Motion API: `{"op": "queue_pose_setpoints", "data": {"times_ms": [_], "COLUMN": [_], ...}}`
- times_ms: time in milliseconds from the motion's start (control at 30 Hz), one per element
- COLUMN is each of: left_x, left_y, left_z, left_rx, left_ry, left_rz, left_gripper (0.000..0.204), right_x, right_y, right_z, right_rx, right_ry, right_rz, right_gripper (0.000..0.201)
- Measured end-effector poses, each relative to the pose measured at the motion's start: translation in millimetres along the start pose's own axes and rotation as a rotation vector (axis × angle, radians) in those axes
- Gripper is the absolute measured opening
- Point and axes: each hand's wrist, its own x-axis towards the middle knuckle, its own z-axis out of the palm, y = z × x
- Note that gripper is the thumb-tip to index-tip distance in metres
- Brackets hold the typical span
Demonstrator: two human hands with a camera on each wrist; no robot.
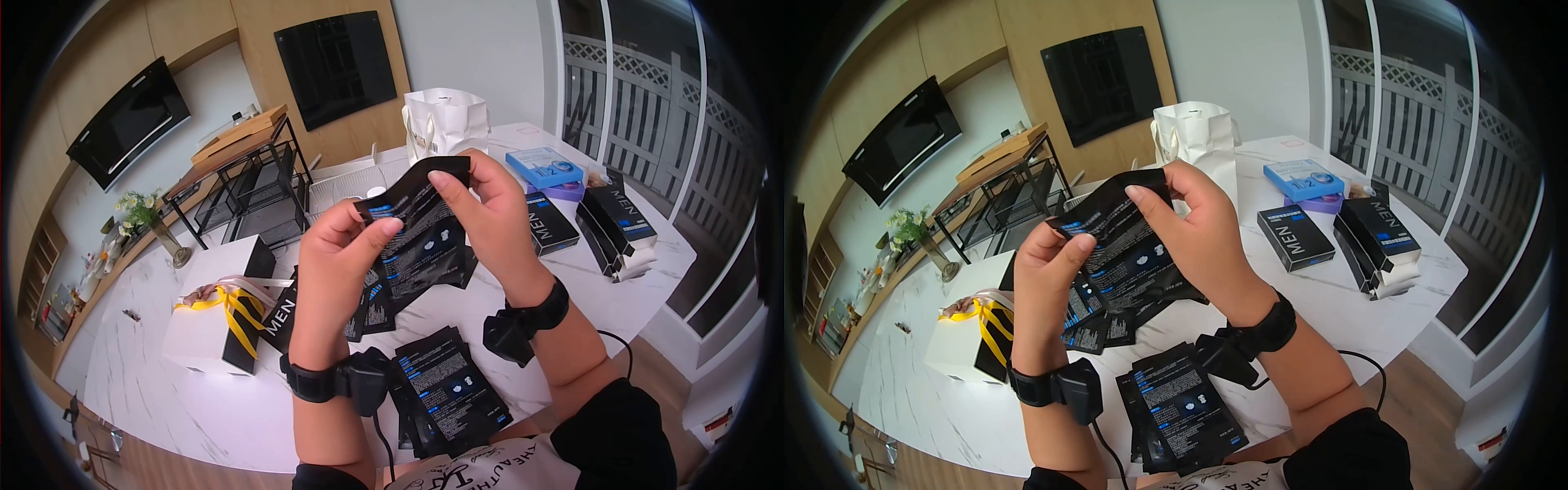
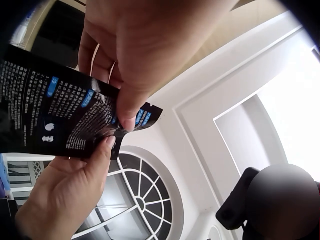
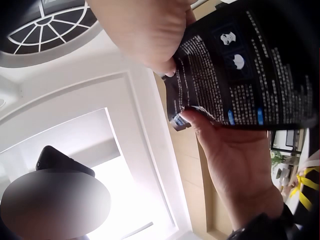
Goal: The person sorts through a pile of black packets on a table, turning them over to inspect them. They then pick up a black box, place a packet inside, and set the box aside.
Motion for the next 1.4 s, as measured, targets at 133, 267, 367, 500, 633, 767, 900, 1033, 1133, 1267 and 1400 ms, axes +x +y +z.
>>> {"op": "queue_pose_setpoints", "data": {"times_ms": [133,267,367,500,633,767,900,1033,1133,1267,1400], "left_x": [5,6,1,-1,4,4,6,7,8,7,8], "left_y": [-3,-3,-1,3,-1,-2,-3,-2,-6,-7,-12], "left_z": [0,-5,-1,4,-4,-8,-4,-4,-4,-2,-4], "left_rx": [-0.102,-0.059,-0.017,-0.08,-0.147,-0.145,-0.173,-0.198,-0.191,-0.131,-0.085], "left_ry": [0.114,0.15,0.039,0.022,0.119,0.084,0.116,0.193,0.17,0.04,0.034], "left_rz": [0.016,0.072,0.026,-0.002,0.006,0.031,0.04,0.049,0.023,-0.027,-0.025], "left_gripper": [0.009,0.009,0.011,0.011,0.01,0.009,0.01,0.012,0.014,0.02,0.018], "right_x": [-4,-10,-6,-4,-8,-9,-3,-5,-4,-4,-8], "right_y": [-8,-17,-9,-8,-13,-15,-8,-7,-2,-6,-13], "right_z": [5,10,9,5,7,8,10,7,6,9,8], "right_rx": [-0.078,-0.193,-0.079,0.106,-0.062,-0.097,0.243,-0.047,0.049,0.168,-0.029], "right_ry": [-0.069,-0.24,-0.091,-0.013,-0.159,-0.138,-0.058,-0.196,-0.142,-0.025,-0.13], "right_rz": [-0.111,-0.266,-0.087,0.084,-0.097,-0.114,-0.018,-0.095,0.08,0.085,0.018], "right_gripper": [0.012,0.01,0.012,0.012,0.011,0.013,0.019,0.018,0.017,0.015,0.012]}}
